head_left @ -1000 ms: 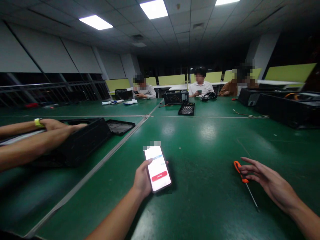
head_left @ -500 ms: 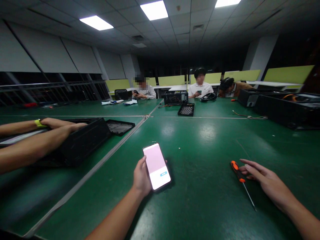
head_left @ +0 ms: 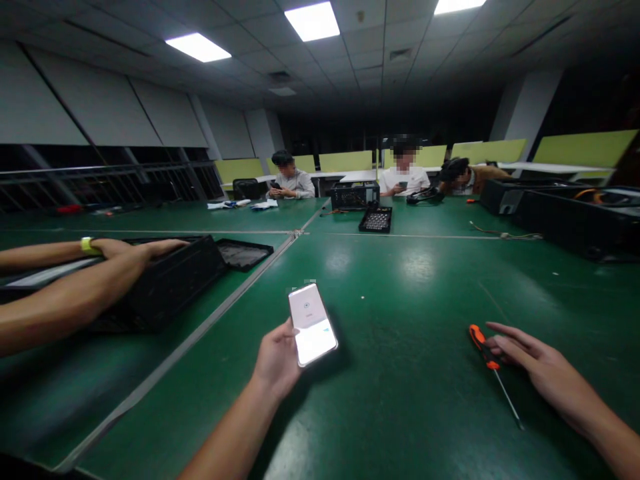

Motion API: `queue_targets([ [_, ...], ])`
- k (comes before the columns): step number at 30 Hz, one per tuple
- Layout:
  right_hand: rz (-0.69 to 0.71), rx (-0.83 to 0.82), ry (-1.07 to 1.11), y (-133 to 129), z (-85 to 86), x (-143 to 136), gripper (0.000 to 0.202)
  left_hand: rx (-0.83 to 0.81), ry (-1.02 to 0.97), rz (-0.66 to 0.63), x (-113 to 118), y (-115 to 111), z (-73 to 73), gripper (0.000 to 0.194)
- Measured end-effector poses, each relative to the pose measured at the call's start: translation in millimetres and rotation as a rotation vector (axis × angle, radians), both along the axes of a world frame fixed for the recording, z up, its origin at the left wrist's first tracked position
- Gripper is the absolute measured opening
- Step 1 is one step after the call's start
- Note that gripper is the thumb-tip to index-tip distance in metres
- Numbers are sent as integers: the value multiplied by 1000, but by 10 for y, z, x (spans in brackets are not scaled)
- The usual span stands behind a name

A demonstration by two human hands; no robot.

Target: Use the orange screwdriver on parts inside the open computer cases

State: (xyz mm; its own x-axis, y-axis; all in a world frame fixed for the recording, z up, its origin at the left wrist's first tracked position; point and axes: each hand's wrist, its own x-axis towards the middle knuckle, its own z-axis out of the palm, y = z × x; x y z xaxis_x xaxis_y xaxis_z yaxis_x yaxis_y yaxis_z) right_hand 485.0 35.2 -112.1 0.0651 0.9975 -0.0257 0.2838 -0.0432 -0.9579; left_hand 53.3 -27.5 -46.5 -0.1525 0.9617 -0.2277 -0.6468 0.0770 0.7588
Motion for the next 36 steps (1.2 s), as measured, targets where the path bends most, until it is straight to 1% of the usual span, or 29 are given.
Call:
queue_targets([
  [2, -4, -1, -4, 4, -6, 4, 59, 30, 102, 84, -1, -9, -20, 81],
  [4, -3, -7, -11, 7, -12, 10, 59, 50, 195, 135, 24, -3, -44, 85],
  [7, 4, -21, -10, 12, -20, 20, 63, 66, 299, 167, 61, 22, -82, 84],
  [10, 4, -31, 2, 15, -28, 28, 66, 56, 358, 198, 59, 49, -124, 81],
  [14, 11, -41, 17, 17, -39, 35, 66, 72, 340, 206, 28, 71, -155, 77],
  [19, 37, -85, 37, 11, -45, 42, 67, 90, 273, 221, 22, 71, -148, 72],
  [24, 53, -119, 55, -1, -47, 57, 74, 85, 412, 208, 35, 77, -162, 77],
  [26, 60, -117, 40, -4, -41, 59, 74, 67, 427, 215, 34, 82, -170, 78],
  [31, 68, -65, -28, -5, -4, 43, 69, 78, 291, 229, 44, 71, -140, 74],
  [36, 70, -25, -64, 1, -18, 46, 67, 69, 231, 233, 94, 40, -61, 75],
])
